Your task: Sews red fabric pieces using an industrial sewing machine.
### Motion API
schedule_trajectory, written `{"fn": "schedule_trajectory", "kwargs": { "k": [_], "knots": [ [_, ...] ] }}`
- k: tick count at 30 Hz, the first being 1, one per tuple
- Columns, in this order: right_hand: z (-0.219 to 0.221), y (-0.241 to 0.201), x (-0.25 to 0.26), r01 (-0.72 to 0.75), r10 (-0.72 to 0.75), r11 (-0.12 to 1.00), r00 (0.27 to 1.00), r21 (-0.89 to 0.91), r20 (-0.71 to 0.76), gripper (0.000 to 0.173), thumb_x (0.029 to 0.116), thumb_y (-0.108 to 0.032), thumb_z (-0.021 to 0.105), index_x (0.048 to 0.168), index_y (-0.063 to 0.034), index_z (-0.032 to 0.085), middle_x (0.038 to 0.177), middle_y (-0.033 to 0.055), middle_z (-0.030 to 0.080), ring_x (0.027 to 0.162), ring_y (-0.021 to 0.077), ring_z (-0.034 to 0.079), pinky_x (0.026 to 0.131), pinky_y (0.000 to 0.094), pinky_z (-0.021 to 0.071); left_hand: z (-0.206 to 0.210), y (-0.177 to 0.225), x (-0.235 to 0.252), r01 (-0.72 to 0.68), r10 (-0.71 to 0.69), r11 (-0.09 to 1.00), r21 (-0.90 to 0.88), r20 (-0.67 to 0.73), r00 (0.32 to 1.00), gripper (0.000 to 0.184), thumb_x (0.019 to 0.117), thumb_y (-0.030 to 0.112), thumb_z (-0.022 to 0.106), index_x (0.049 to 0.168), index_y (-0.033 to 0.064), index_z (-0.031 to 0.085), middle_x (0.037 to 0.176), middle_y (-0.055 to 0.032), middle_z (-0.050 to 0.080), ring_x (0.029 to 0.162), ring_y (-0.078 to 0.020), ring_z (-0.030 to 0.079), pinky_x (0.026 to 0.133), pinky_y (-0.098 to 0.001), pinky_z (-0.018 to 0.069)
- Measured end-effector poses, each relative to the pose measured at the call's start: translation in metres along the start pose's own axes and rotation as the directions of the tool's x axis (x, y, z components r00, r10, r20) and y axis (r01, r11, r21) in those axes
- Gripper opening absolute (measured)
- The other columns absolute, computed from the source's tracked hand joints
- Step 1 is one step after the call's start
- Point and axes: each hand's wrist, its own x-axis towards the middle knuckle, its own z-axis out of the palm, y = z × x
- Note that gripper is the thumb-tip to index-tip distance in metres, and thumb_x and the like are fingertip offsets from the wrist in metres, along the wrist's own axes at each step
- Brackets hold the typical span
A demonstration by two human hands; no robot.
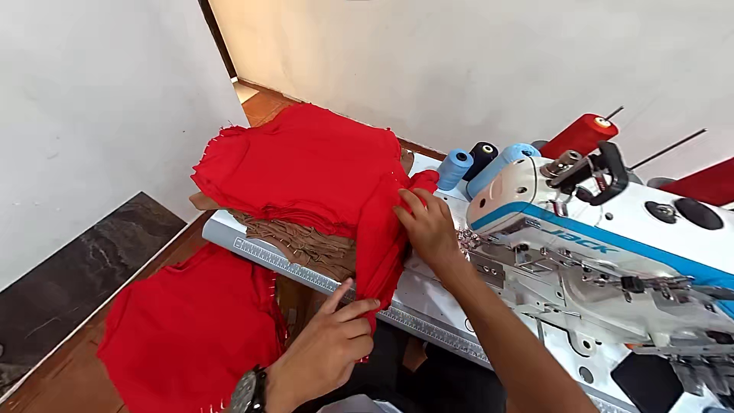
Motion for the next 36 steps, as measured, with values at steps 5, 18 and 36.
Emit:
{"fn": "schedule_trajectory", "kwargs": {
  "k": [5,18,36],
  "knots": [
    [-0.095,-0.022,0.033,-0.008,0.045,0.978,0.984,0.210,-0.171,0.018,0.1023,-0.015,0.059,0.106,-0.0060,0.075,0.117,0.0087,0.073,0.119,0.0263,0.067,0.102,0.0489,0.0530,-0.170,-0.007,-0.019,0.233,-0.240,0.819,0.524,-0.057,0.969,0.023,0.0954,0.002,0.051,0.085,-0.0009,0.072,0.106,-0.0199,0.074,0.116,-0.0465,0.065,0.105,-0.0732,0.0386],
    [-0.051,-0.047,-0.042,-0.185,0.559,-0.394,0.729,0.900,0.394,0.031,0.1018,-0.018,0.054,0.132,-0.0212,0.062,0.118,-0.0021,0.068,0.102,0.0111,0.066,0.090,0.0365,0.0566,-0.170,-0.128,0.219,-0.066,-0.044,0.816,0.574,0.176,0.983,0.022,0.0939,-0.001,0.058,0.110,0.0008,0.072,0.127,-0.0225,0.066,0.133,-0.0472,0.051,0.113,-0.0733,0.0296],
    [-0.017,-0.084,-0.099,-0.117,0.624,-0.441,0.673,0.890,0.398,0.060,0.0932,0.002,0.067,0.149,-0.0147,0.051,0.115,0.0096,0.066,0.096,0.0157,0.067,0.087,0.0329,0.0585,0.073,-0.003,0.075,0.375,-0.587,0.730,-0.572,-0.242,0.773,0.037,0.0881,0.014,0.077,0.123,0.0111,0.065,0.113,-0.0004,0.065,0.096,-0.0119,0.066,0.084,-0.0298,0.0599]
  ]
}}
